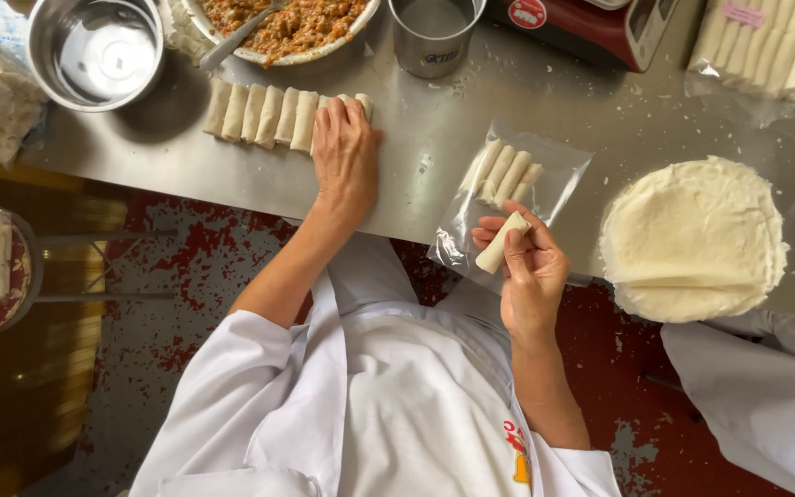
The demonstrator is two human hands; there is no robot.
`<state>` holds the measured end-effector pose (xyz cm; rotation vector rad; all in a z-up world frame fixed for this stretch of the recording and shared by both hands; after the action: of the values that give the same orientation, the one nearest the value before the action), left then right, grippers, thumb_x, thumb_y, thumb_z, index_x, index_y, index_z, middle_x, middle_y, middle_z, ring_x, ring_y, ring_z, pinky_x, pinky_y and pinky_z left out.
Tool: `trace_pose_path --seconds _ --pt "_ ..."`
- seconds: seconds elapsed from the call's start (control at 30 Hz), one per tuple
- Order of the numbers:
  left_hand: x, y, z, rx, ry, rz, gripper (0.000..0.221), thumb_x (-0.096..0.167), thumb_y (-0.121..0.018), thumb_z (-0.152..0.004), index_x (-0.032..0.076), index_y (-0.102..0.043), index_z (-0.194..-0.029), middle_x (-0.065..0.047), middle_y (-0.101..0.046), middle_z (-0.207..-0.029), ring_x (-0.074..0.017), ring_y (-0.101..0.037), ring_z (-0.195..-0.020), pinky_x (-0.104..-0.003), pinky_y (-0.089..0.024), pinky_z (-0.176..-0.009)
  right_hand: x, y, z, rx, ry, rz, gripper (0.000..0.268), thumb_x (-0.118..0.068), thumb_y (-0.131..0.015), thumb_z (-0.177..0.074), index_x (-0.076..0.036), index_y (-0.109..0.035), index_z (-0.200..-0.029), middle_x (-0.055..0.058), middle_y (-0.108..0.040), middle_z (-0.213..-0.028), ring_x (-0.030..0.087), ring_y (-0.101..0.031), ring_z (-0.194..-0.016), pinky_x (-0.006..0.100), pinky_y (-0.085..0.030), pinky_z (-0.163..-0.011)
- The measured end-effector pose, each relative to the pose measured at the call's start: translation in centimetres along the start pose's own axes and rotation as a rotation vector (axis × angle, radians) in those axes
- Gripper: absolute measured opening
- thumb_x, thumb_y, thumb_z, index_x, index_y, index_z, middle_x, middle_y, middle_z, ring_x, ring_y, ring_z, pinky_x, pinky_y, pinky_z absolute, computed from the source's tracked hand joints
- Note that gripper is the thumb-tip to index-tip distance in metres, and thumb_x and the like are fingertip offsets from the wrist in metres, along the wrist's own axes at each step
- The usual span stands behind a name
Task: The person picks up spring rolls from a table and places them into a plastic bag by hand, then seals the bag with a label.
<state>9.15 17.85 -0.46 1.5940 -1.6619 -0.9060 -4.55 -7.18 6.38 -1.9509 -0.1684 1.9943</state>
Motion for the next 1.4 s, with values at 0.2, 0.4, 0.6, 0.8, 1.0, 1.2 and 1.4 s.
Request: trace_pose_path --seconds 0.2,0.4,0.6,0.8,1.0,1.2,1.4 --pt "-0.4 4.8 -1.0 0.096 -0.025 0.361 0.023 -0.010 -0.069 -0.086 0.000 -0.055 -0.102 -0.011 -0.046 -0.087 -0.0284 -0.050 -0.073 -0.036 -0.042 -0.071 0.6 0.9 0.6 0.049 -0.030 -0.123 0.044 -0.021 -0.051 -0.108 0.007 -0.050 -0.142 0.019 -0.066 -0.103 0.024 -0.072 -0.095 0.042 -0.064 -0.090" --pt "10.2 12.6 5.3 -0.100 0.064 1.226 0.022 -0.003 -0.077 -0.086 0.006 -0.070 -0.105 -0.004 -0.068 -0.080 -0.0221 -0.069 -0.068 -0.031 -0.057 -0.065 4.3 1.8 1.4 0.120 -0.025 -0.123 0.038 -0.015 -0.060 -0.103 0.005 -0.054 -0.134 0.018 -0.070 -0.111 0.023 -0.073 -0.103 0.043 -0.063 -0.094" --pt "12.5 14.5 6.4 0.050 -0.117 1.223 0.015 -0.004 -0.073 -0.091 0.000 -0.073 -0.105 -0.009 -0.067 -0.085 -0.0260 -0.068 -0.071 -0.034 -0.056 -0.066 0.4 0.5 2.0 0.106 -0.012 -0.125 0.038 -0.006 -0.055 -0.104 0.008 -0.051 -0.139 0.034 -0.066 -0.126 0.037 -0.065 -0.121 0.043 -0.058 -0.099" --pt "13.2 14.1 7.0 0.114 -0.216 1.184 0.014 0.000 -0.071 -0.094 -0.003 -0.072 -0.108 -0.014 -0.066 -0.089 -0.0294 -0.068 -0.075 -0.036 -0.057 -0.068 0.0 0.4 2.0 0.116 0.065 -0.104 0.041 -0.004 -0.055 -0.104 0.012 -0.049 -0.140 0.038 -0.064 -0.125 0.042 -0.063 -0.122 0.046 -0.056 -0.102" --pt "14.5 15.6 8.0 0.149 -0.280 1.059 0.065 0.019 -0.080 -0.090 -0.010 -0.052 -0.142 -0.029 -0.061 -0.117 -0.0402 -0.066 -0.099 -0.043 -0.058 -0.084 -1.7 -0.9 3.5 -0.056 0.073 -0.167 0.071 -0.044 -0.037 -0.111 0.004 -0.020 -0.160 0.027 -0.030 -0.164 0.036 -0.028 -0.153 0.048 -0.029 -0.125" --pt "9.9 17.1 8.4 -0.258 -0.115 1.313 0.036 -0.002 -0.072 -0.090 -0.005 -0.066 -0.126 -0.018 -0.069 -0.098 -0.0340 -0.070 -0.080 -0.040 -0.059 -0.070 -3.2 0.5 5.5 -0.158 0.245 0.490 0.074 -0.005 -0.069 -0.092 0.003 -0.034 -0.158 0.024 -0.035 -0.163 0.039 -0.030 -0.151 0.048 -0.028 -0.123" --pt "8.8 13.8 11.3 -0.490 -0.063 1.235 0.031 0.004 -0.069 -0.093 -0.004 -0.067 -0.123 -0.018 -0.071 -0.091 -0.0316 -0.071 -0.070 -0.037 -0.057 -0.054 1.3 4.0 5.1 0.026 0.698 1.101 0.038 -0.011 -0.082 -0.085 -0.004 -0.070 -0.121 0.009 -0.060 -0.106 0.027 -0.063 -0.092 0.039 -0.055 -0.079"
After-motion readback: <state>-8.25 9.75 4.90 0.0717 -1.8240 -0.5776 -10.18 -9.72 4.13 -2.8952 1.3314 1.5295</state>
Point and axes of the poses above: each hand's wrist, its own z-axis away from the middle knuckle, its own y-axis out of the back of the hand, x = y × z, the point moved 4 cm from there along -z, towards the middle knuckle
